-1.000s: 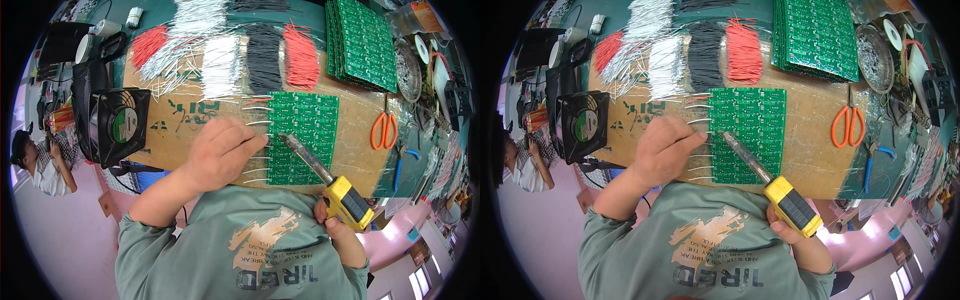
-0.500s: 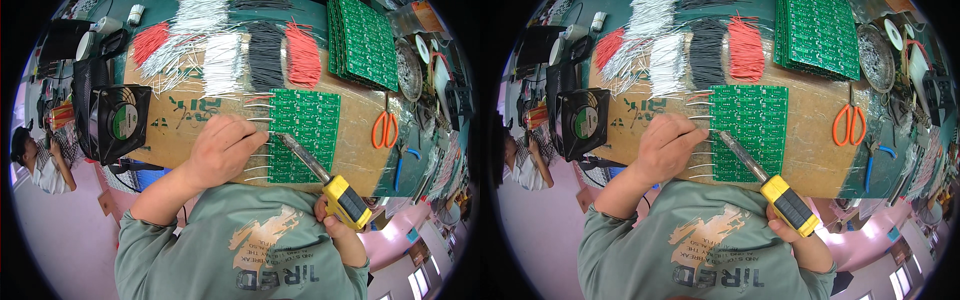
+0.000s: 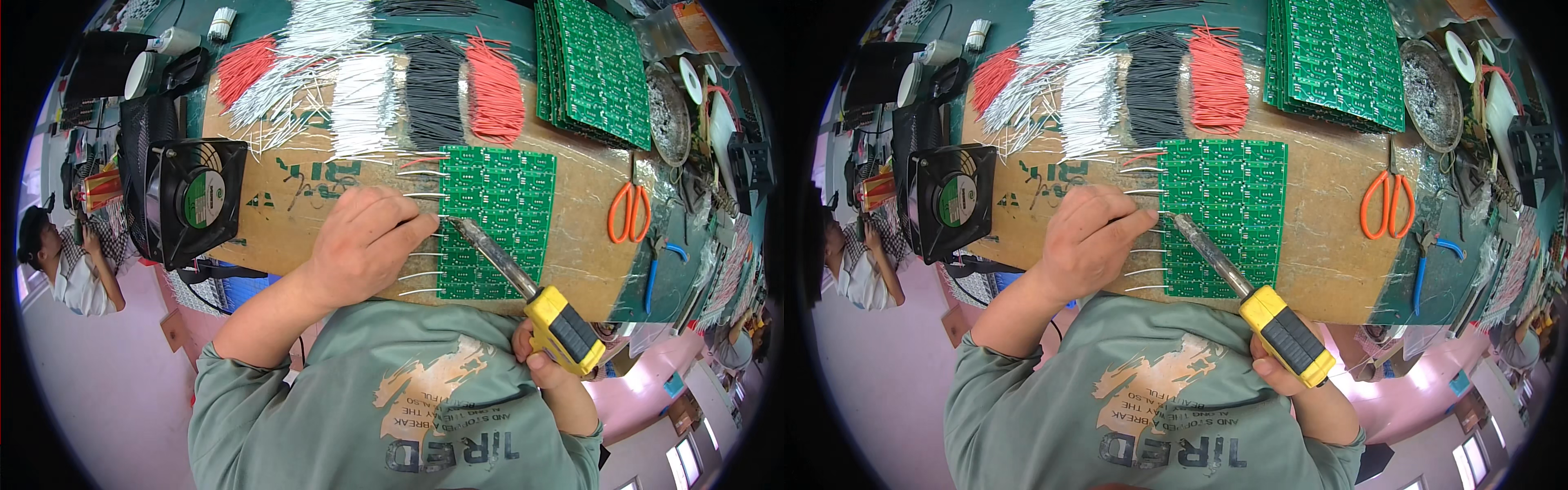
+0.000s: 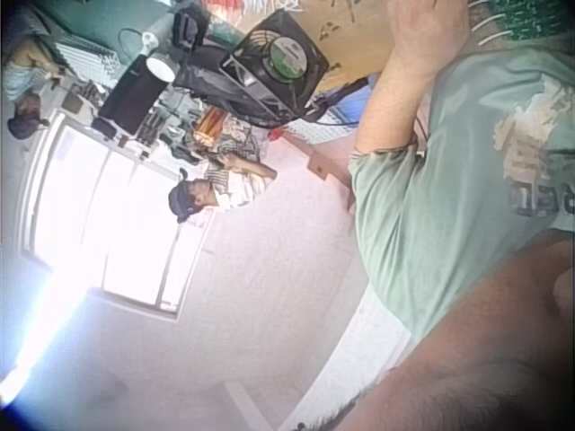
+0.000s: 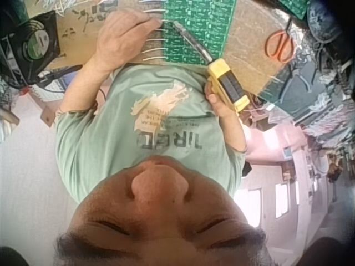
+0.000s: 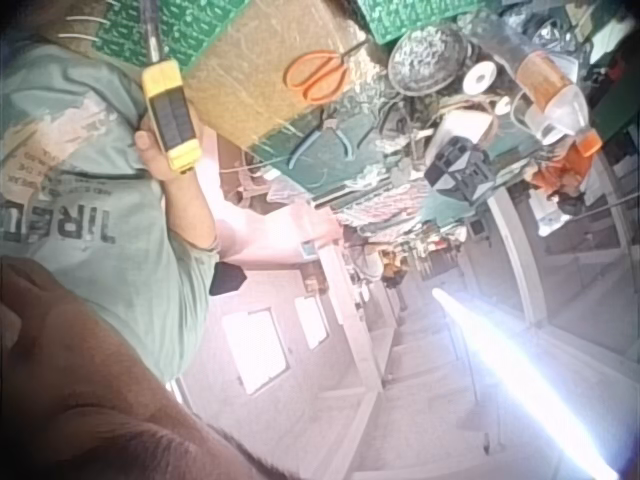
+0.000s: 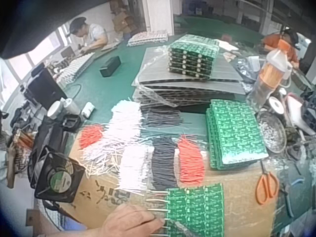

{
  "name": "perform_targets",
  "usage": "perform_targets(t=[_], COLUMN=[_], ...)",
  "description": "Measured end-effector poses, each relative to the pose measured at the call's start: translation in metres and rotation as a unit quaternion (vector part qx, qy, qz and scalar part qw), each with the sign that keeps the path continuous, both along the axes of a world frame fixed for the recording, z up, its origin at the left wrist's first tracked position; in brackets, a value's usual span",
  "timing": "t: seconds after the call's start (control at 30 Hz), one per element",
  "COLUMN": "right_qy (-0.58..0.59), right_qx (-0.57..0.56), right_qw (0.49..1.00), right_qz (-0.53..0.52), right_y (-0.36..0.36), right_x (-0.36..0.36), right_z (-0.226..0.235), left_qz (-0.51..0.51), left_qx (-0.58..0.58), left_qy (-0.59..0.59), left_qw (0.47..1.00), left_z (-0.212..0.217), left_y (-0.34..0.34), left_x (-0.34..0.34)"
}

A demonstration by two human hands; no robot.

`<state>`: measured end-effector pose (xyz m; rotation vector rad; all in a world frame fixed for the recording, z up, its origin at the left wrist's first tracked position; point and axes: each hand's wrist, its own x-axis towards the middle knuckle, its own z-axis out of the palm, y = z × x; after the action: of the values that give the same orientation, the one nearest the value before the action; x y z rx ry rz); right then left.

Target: The person solders white wires onto a green printed circuit board using a soldering iron and solder.

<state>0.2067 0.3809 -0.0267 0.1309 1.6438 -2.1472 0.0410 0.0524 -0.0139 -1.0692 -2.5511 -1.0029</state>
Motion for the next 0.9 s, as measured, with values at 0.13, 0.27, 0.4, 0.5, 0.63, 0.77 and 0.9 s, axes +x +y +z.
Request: perform_targets(t=[0.13, 0.27, 0.4, 0.5, 0.63, 0.77, 0.9], right_qy=[-0.009, -0.005, -0.003, -0.003, -0.038, -0.063, -0.038], right_qx=[0.01, 0.015, 0.027, 0.012, -0.045, -0.08, -0.058], right_qw=[1.0, 1.0, 1.0, 0.999, 0.994, 0.987, 0.993], right_qz=[-0.009, -0.018, -0.008, -0.034, -0.096, -0.126, -0.094], right_y=[-0.002, -0.003, -0.003, -0.005, -0.01, -0.013, -0.009], right_x=[0.001, -0.001, -0.002, -0.003, -0.004, -0.004, -0.005], right_z=[0.002, 0.005, 0.006, 0.009, 0.017, 0.019, 0.017], left_qz=[0.001, 0.002, 0.004, 0.005, 0.004, 0.003, 0.003], left_qx=[0.001, 0.002, 0.004, 0.004, 0.002, -0.002, 0.0], left_qy=[-0.001, 0.002, 0.001, 0.001, 0.0, 0.001, 0.003], left_qw=[1.0, 1.0, 1.0, 1.0, 1.0, 1.0, 1.0], left_z=[0.0, -0.001, -0.001, -0.001, -0.001, 0.0, 0.0], left_y=[0.0, 0.0, 0.001, 0.001, 0.0, 0.0, 0.0], left_x=[0.0, 0.0, 0.0, 0.0, 0.0, 0.0, -0.001])
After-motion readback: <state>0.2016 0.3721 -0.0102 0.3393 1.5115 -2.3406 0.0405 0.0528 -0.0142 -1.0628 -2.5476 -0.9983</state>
